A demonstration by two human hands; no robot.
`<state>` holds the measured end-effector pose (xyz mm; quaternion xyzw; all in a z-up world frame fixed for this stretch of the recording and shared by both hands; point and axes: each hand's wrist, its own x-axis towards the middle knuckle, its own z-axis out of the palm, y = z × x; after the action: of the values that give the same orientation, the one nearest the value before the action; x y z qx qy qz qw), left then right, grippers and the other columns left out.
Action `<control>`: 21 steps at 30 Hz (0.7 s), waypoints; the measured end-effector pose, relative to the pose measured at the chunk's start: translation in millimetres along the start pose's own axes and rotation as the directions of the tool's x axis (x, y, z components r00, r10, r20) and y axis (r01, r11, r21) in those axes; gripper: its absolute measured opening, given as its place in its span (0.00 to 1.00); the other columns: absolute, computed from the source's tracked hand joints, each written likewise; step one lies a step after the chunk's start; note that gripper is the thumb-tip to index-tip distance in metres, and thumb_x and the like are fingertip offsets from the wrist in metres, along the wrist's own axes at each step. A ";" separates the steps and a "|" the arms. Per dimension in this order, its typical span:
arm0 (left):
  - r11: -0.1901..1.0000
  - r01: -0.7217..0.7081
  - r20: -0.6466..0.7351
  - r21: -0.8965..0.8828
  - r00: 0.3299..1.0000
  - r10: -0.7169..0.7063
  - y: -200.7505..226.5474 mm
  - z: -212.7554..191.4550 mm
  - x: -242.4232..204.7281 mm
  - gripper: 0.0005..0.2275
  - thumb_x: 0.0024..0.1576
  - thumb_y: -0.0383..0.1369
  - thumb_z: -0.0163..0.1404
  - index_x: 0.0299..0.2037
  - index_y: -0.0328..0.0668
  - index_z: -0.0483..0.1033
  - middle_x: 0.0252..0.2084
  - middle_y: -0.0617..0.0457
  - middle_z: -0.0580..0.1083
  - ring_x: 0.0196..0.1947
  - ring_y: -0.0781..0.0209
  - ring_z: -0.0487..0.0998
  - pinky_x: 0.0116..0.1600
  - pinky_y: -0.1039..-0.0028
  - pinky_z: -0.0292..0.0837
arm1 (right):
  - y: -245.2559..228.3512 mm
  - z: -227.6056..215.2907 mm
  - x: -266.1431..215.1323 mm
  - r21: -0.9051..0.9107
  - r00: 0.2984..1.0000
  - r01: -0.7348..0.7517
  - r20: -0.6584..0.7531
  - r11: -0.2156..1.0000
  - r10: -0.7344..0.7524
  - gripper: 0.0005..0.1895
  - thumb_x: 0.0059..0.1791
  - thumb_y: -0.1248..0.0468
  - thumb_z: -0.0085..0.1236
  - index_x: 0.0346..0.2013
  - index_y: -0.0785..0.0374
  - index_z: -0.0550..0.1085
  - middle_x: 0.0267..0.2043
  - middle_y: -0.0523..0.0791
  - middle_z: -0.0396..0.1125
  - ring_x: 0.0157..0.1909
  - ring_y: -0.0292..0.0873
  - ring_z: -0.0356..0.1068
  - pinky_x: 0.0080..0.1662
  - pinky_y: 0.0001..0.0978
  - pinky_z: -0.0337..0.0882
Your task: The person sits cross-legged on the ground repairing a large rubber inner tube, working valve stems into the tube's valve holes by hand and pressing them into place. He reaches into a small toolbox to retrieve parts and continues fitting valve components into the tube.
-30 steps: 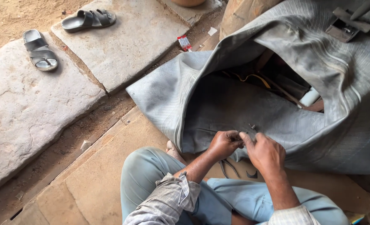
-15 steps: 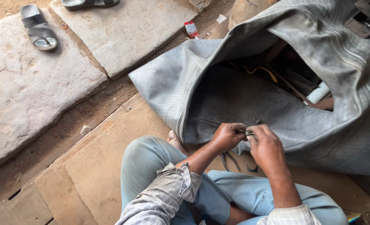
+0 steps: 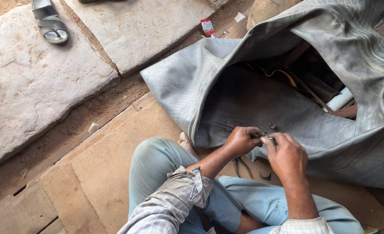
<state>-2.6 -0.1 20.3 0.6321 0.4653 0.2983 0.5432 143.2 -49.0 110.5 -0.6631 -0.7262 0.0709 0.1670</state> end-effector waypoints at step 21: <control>0.990 -0.099 -0.080 -0.099 0.993 0.092 -15.9 6.8 1.9 0.12 0.52 0.32 0.63 0.46 0.41 0.83 0.41 0.48 0.83 0.41 0.61 0.85 0.47 0.71 0.81 | 22.2 21.2 -9.3 -0.187 0.997 -0.034 -0.073 0.982 0.021 0.13 0.57 0.55 0.55 0.32 0.59 0.71 0.34 0.48 0.71 0.40 0.56 0.71 0.48 0.53 0.62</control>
<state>-0.1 -1.5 3.2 0.6132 0.4385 0.3711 0.5422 157.5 -53.2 82.1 -0.6881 -0.7139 -0.0193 0.1280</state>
